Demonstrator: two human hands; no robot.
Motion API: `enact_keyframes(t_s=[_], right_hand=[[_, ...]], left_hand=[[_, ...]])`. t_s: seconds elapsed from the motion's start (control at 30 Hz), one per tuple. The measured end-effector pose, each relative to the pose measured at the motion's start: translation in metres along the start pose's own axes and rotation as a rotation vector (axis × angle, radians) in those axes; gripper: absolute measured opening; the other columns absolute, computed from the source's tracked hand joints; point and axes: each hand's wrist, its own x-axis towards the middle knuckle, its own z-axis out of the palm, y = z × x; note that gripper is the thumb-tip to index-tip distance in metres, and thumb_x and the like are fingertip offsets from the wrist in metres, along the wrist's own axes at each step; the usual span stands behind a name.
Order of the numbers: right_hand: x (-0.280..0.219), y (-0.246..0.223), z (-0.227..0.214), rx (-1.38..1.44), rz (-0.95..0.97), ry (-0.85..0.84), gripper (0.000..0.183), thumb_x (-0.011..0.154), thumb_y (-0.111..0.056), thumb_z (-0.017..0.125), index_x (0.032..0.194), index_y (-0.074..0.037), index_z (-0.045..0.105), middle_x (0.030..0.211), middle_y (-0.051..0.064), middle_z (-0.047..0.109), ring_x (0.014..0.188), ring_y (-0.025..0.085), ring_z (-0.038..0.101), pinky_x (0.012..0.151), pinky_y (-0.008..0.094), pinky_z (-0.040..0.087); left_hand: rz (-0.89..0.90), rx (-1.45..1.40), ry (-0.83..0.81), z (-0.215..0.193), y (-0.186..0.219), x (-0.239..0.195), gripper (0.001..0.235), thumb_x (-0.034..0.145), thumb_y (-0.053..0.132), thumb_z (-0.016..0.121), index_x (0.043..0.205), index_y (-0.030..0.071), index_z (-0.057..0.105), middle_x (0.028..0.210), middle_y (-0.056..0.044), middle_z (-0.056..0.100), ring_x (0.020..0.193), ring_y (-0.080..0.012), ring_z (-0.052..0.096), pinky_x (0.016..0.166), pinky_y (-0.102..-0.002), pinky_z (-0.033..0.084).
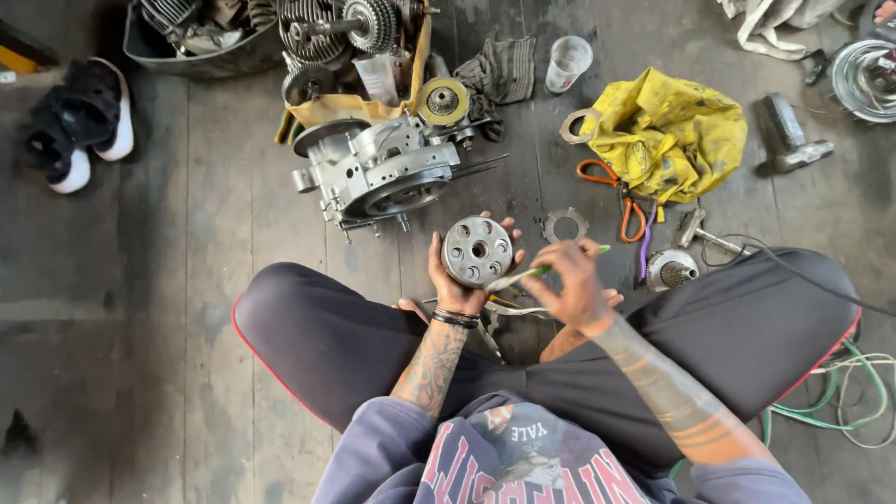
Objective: Cleaning motorcycle clutch plates and engine components using a small brush to remove grease and debris.
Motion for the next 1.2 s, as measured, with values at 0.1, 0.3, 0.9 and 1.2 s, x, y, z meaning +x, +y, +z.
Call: enact_keyframes(t_s=[0.1, 0.3, 0.9, 1.2], right_hand=[[0.006, -0.002, 0.010, -0.031, -0.114, -0.076, 0.023, 0.087, -0.038, 0.080, 0.095, -0.020, 0.067, 0.096, -0.002, 0.070, 0.090, 0.022, 0.067, 0.090, 0.042, 0.032], [0.030, 0.023, 0.007, -0.037, 0.065, -0.069, 0.022, 0.092, -0.033, 0.078, 0.099, -0.019, 0.064, 0.093, -0.002, 0.067, 0.090, 0.021, 0.066, 0.092, 0.038, 0.030], [0.038, 0.016, 0.009, 0.049, -0.167, -0.069, 0.023, 0.089, -0.035, 0.080, 0.088, -0.018, 0.065, 0.085, -0.001, 0.064, 0.079, 0.022, 0.063, 0.085, 0.039, 0.028], [0.039, 0.052, -0.004, -0.046, -0.116, 0.014, 0.021, 0.091, -0.034, 0.080, 0.087, -0.018, 0.066, 0.085, -0.002, 0.066, 0.080, 0.021, 0.063, 0.086, 0.040, 0.027]], left_hand=[[0.010, -0.014, 0.002, -0.010, -0.002, 0.005, 0.096, 0.087, 0.078, 0.052, 0.157, 0.013, 0.043, 0.154, -0.029, 0.046, 0.136, -0.0506, 0.050, 0.103, -0.067, 0.049], [-0.009, -0.021, 0.007, -0.005, 0.003, -0.005, 0.098, 0.085, 0.077, 0.057, 0.158, 0.013, 0.042, 0.154, -0.031, 0.046, 0.134, -0.0533, 0.051, 0.102, -0.067, 0.050], [0.014, -0.006, 0.030, -0.027, -0.005, -0.002, 0.098, 0.085, 0.075, 0.057, 0.157, 0.011, 0.043, 0.150, -0.031, 0.050, 0.124, -0.0530, 0.059, 0.099, -0.067, 0.052], [-0.038, -0.056, 0.008, -0.020, -0.014, 0.007, 0.097, 0.085, 0.075, 0.062, 0.156, 0.011, 0.045, 0.149, -0.031, 0.050, 0.124, -0.0528, 0.059, 0.100, -0.065, 0.052]])
